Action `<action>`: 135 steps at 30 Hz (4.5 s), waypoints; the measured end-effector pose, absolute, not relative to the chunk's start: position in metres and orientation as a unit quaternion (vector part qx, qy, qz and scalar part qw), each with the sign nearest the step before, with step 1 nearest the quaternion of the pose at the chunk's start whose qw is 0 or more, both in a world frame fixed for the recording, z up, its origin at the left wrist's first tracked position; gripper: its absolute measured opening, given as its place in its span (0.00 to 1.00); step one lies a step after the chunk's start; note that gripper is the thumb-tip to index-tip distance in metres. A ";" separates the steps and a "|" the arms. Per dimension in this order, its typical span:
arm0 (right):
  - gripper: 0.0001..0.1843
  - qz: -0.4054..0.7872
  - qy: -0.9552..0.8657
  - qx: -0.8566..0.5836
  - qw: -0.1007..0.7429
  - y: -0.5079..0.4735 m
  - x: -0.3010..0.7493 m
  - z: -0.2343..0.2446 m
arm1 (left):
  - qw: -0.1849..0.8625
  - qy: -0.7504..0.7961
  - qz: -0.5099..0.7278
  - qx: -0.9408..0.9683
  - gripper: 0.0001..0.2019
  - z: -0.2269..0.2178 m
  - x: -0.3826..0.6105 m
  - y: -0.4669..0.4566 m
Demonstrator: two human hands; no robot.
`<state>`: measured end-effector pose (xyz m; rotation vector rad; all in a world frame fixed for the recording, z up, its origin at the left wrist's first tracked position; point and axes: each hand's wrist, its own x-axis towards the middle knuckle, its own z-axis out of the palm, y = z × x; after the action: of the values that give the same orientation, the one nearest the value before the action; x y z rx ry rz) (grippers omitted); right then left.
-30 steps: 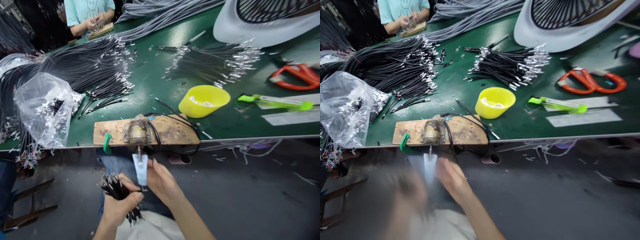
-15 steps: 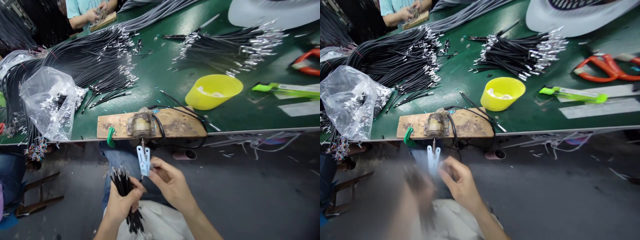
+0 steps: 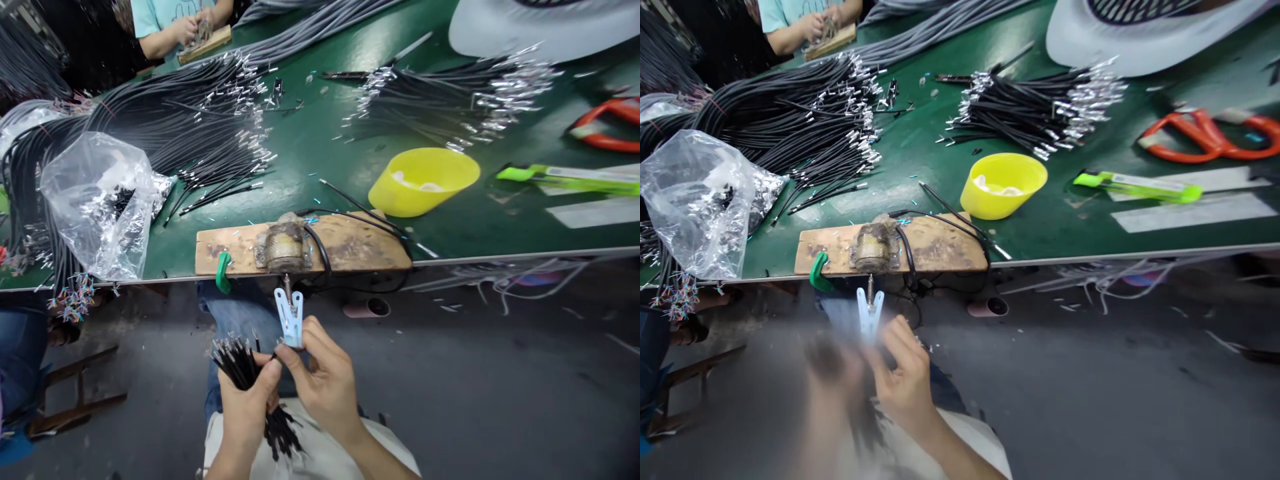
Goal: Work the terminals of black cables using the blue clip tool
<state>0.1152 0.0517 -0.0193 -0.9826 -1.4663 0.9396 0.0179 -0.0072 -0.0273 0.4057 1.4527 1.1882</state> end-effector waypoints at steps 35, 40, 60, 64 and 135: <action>0.19 0.789 -0.461 -0.235 0.332 0.074 0.140 -0.021 | 0.550 0.583 0.500 0.327 0.16 -0.012 0.002 0.014; 0.17 0.817 -0.380 -0.274 0.338 0.098 0.146 -0.018 | 0.514 0.586 0.510 0.366 0.09 -0.007 0.002 0.015; 0.28 0.853 -0.221 -0.261 0.394 0.094 0.113 -0.025 | 0.492 0.587 0.544 0.342 0.08 -0.001 0.010 0.023; 0.25 0.831 -0.224 -0.285 0.422 0.087 0.123 -0.043 | 0.499 0.585 0.544 0.336 0.06 0.000 0.009 0.018; 0.20 0.832 -0.262 -0.203 0.445 0.104 0.111 -0.012 | 0.480 0.559 0.556 0.384 0.07 -0.003 0.006 0.027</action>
<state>0.1107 0.1036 -0.0122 -0.5028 -0.6479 2.0610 0.0060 0.0270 -0.0026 0.9366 1.3647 1.3551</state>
